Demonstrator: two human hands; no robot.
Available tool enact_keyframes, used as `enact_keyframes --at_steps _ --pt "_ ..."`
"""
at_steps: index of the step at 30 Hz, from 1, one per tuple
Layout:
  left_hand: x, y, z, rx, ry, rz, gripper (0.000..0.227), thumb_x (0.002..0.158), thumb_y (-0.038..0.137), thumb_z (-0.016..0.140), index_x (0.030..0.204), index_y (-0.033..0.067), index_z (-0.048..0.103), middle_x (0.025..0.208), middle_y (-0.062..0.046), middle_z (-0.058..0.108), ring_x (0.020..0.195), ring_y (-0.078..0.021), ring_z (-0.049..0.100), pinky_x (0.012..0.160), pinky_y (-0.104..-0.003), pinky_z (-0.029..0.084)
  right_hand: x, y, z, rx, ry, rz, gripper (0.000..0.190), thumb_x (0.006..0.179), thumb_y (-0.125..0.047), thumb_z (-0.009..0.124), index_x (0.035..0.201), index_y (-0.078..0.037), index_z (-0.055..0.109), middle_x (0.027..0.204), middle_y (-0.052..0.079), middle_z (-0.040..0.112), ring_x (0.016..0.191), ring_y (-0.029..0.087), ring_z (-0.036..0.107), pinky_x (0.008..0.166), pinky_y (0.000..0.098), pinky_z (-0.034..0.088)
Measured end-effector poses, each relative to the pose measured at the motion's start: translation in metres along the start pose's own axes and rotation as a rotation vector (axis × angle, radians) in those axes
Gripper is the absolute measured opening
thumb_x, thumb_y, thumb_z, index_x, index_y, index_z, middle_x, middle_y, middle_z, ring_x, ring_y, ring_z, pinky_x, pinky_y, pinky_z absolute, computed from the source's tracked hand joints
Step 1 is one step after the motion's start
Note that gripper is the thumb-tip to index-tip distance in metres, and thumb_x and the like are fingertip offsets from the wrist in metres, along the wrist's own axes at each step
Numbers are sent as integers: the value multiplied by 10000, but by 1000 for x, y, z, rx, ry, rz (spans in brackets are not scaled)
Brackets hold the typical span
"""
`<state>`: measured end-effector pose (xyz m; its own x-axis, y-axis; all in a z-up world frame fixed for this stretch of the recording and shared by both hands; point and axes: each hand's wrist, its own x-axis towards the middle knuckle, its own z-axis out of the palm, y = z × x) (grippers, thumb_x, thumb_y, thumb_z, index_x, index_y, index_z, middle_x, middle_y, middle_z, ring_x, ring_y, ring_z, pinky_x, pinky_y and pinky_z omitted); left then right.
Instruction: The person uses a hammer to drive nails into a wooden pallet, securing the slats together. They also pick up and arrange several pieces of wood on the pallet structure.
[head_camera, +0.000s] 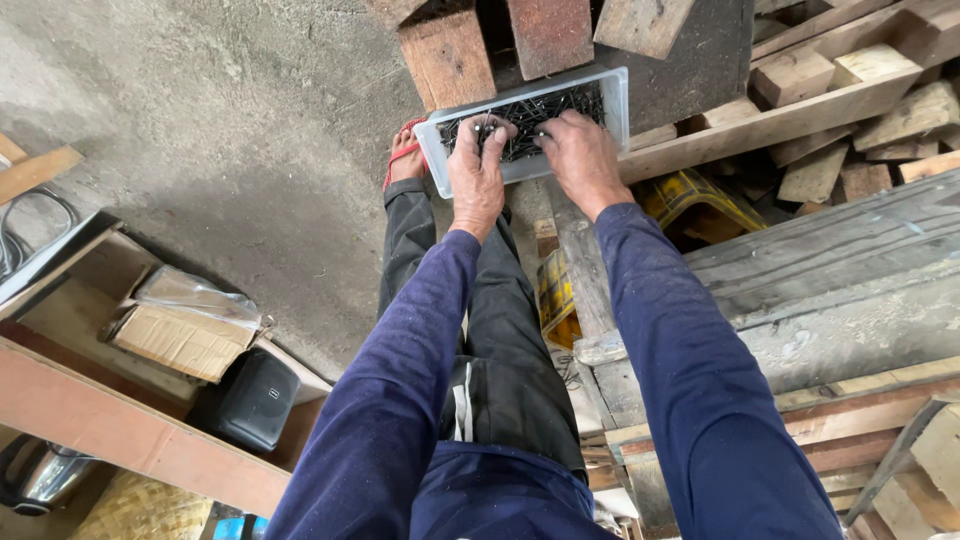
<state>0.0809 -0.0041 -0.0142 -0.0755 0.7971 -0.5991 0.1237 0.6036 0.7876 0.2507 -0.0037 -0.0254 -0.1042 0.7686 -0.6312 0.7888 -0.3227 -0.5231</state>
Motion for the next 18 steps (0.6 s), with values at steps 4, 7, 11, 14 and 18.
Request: enact_keyframes --at_steps 4,7,11,14,18 --pt "1 7 -7 -9 21 71 116 1057 103 625 1131 18 598 998 -91 755 986 -137 724 899 -273 540 0 9 -5 106 102 -65 97 985 -129 729 1008 -42 767 1011 114 697 881 252 688 786 383 583" --pt "0 8 -10 -96 -2 -42 129 1075 106 611 1170 19 595 983 -79 761 940 -131 697 877 -282 550 0 13 -17 282 102 30 111 1005 -145 718 1035 -49 767 1007 69 741 870 188 715 778 332 597" --pt "3 3 -13 -420 -94 -262 255 1055 131 576 1292 35 573 980 -72 730 854 -138 666 826 -307 560 2 15 -29 641 22 269 175 1023 -138 649 1150 -53 732 1010 44 757 822 128 710 747 283 608" --pt "4 -2 -15 -657 -177 -427 306 1020 150 557 1309 47 562 1010 -68 708 848 -152 665 807 -318 560 3 9 -35 783 19 332 194 1057 -98 578 1196 -34 697 1000 49 746 838 106 682 754 267 605" --pt "6 -10 -13 -744 -216 -518 262 1053 246 534 1219 50 583 968 -51 683 854 -145 653 799 -311 559 -3 -14 -45 749 -85 226 228 1055 -97 573 1242 -34 689 1014 65 739 889 121 700 800 274 619"
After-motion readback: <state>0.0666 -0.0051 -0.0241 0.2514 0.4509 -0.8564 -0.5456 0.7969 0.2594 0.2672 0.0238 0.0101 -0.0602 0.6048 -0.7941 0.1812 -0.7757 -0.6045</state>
